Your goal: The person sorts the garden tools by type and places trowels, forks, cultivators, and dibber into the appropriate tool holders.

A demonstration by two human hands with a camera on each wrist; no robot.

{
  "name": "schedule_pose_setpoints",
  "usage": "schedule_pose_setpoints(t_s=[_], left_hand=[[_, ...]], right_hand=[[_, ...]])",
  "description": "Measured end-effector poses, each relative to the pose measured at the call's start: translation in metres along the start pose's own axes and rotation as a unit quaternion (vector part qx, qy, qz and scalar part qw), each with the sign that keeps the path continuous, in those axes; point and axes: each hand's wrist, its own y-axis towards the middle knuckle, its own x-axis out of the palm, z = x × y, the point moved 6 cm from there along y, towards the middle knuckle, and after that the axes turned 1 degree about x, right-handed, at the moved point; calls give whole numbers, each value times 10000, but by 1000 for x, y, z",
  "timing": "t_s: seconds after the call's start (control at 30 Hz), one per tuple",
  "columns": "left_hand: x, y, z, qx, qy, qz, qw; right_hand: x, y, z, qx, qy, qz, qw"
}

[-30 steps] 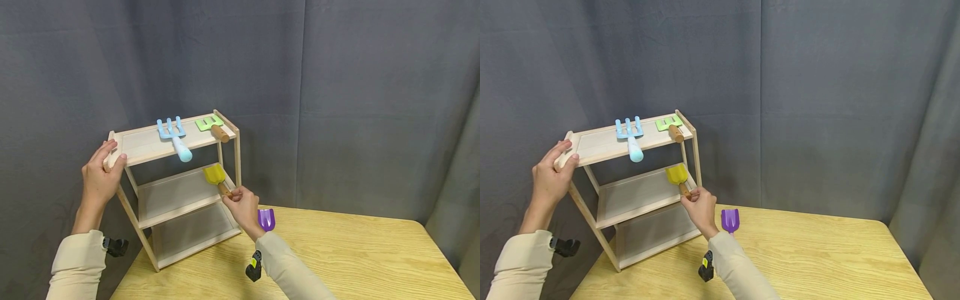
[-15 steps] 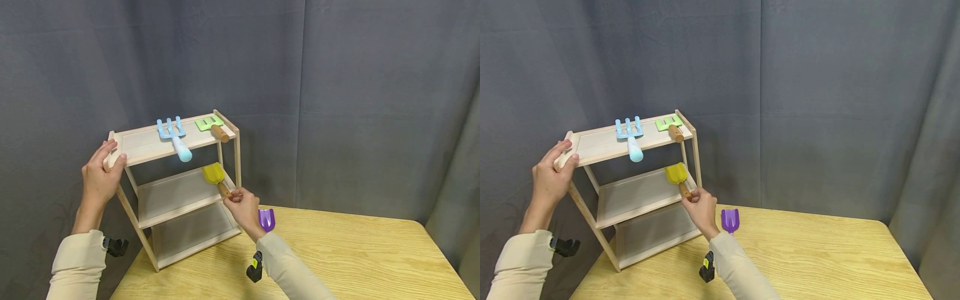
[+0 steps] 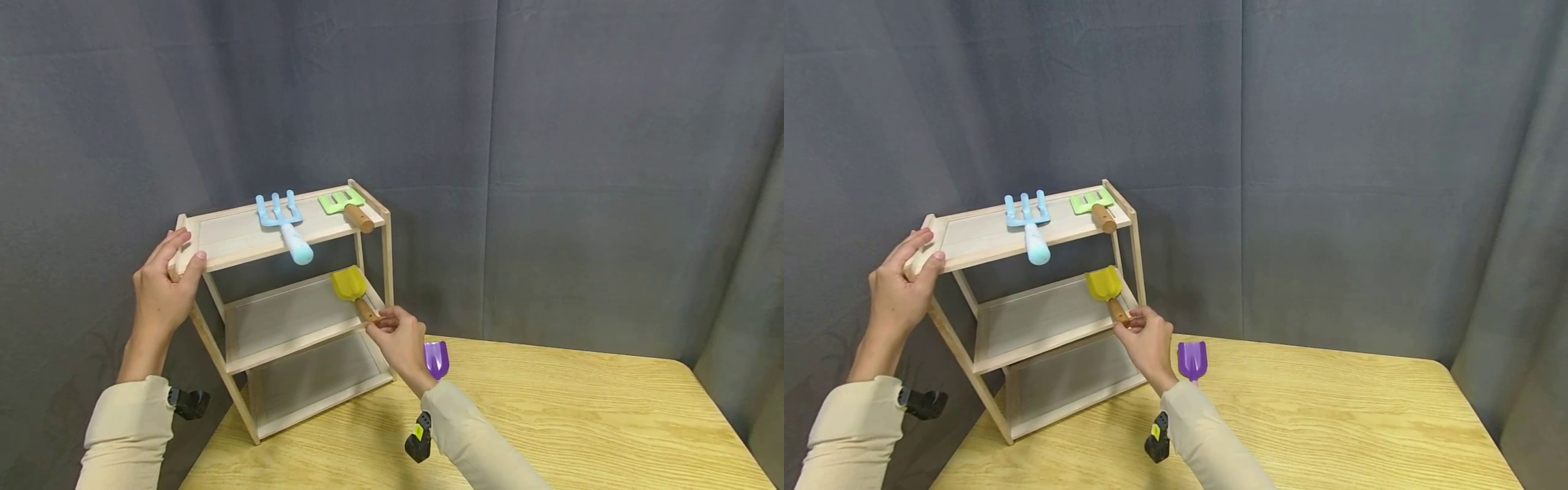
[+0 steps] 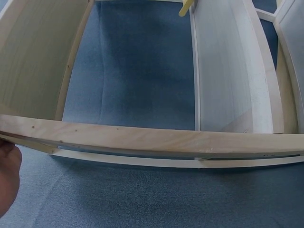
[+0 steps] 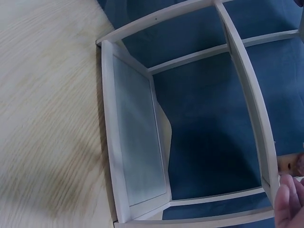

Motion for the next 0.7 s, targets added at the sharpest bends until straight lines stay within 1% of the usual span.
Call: schedule_pose_setpoints(t_s=[0.2, 0.43, 0.57, 0.7], left_hand=[[0, 0, 0, -30, 17, -12, 10000], [1, 0, 1, 4, -24, 1, 10000], [0, 1, 1, 46, -72, 39, 10000], [0, 1, 2, 65, -80, 43, 9999]], right_hand=[[-3, -1, 0, -198, -83, -66, 9997], [-11, -2, -4, -700, -139, -218, 9972], [-14, -4, -4, -901, -527, -384, 9938], [-17, -5, -4, -1182, -955, -485, 9872]])
